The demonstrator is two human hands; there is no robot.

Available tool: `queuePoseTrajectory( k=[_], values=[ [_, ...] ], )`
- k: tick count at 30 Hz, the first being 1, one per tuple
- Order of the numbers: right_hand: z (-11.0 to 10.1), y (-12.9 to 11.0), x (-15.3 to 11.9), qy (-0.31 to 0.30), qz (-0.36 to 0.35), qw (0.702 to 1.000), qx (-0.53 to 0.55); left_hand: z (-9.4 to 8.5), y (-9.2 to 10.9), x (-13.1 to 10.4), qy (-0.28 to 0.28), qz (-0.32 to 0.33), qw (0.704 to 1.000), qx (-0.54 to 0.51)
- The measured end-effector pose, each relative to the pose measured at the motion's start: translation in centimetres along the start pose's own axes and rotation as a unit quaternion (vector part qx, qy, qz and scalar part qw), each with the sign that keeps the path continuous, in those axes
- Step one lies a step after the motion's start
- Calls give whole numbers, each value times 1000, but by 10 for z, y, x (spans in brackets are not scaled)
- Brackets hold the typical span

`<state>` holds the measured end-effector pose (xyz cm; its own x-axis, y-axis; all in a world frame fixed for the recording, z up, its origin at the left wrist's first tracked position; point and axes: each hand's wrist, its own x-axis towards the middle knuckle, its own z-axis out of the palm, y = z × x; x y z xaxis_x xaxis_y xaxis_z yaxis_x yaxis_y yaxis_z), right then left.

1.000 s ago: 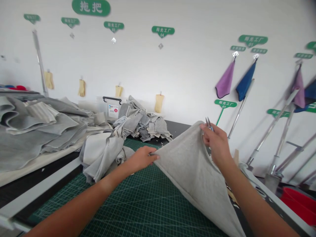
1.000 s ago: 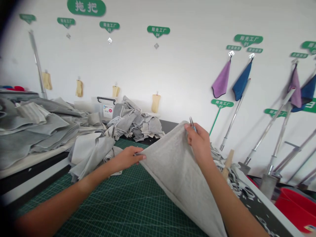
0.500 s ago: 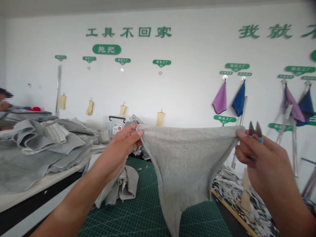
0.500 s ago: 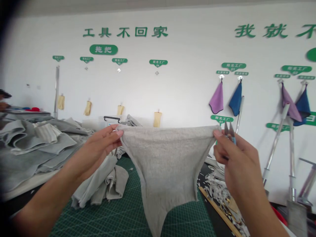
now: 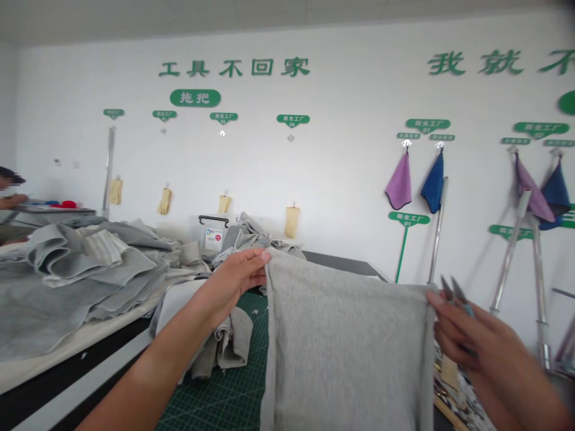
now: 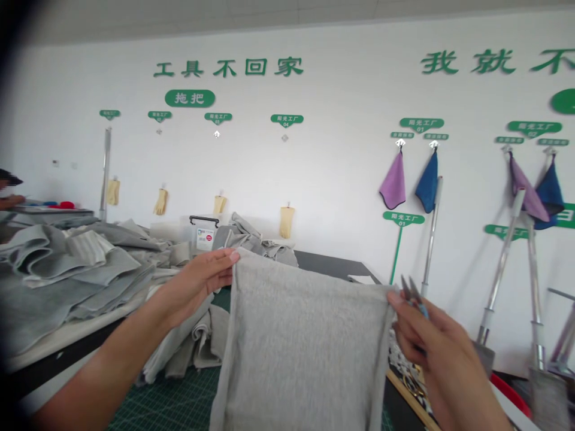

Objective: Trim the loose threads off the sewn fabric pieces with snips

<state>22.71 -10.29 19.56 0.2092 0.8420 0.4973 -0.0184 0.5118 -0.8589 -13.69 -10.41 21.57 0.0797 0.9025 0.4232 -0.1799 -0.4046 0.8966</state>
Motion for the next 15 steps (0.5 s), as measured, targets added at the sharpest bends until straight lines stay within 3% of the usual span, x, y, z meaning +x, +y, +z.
queuePoseTrajectory(
  k=[5,9,12,15],
  values=[
    [-3,97,17,-35,136,987,-84,-21,-94,35,-13,-126,992,-9],
    [-5,168,27,-112,229,946,-202,-33,-167,42,11,-196,980,17],
    [-6,186,29,-103,156,931,-314,-35,-208,37,46,-237,969,58],
    [9,181,26,-95,52,919,-378,-32,-236,32,59,-252,960,104]
  ],
)
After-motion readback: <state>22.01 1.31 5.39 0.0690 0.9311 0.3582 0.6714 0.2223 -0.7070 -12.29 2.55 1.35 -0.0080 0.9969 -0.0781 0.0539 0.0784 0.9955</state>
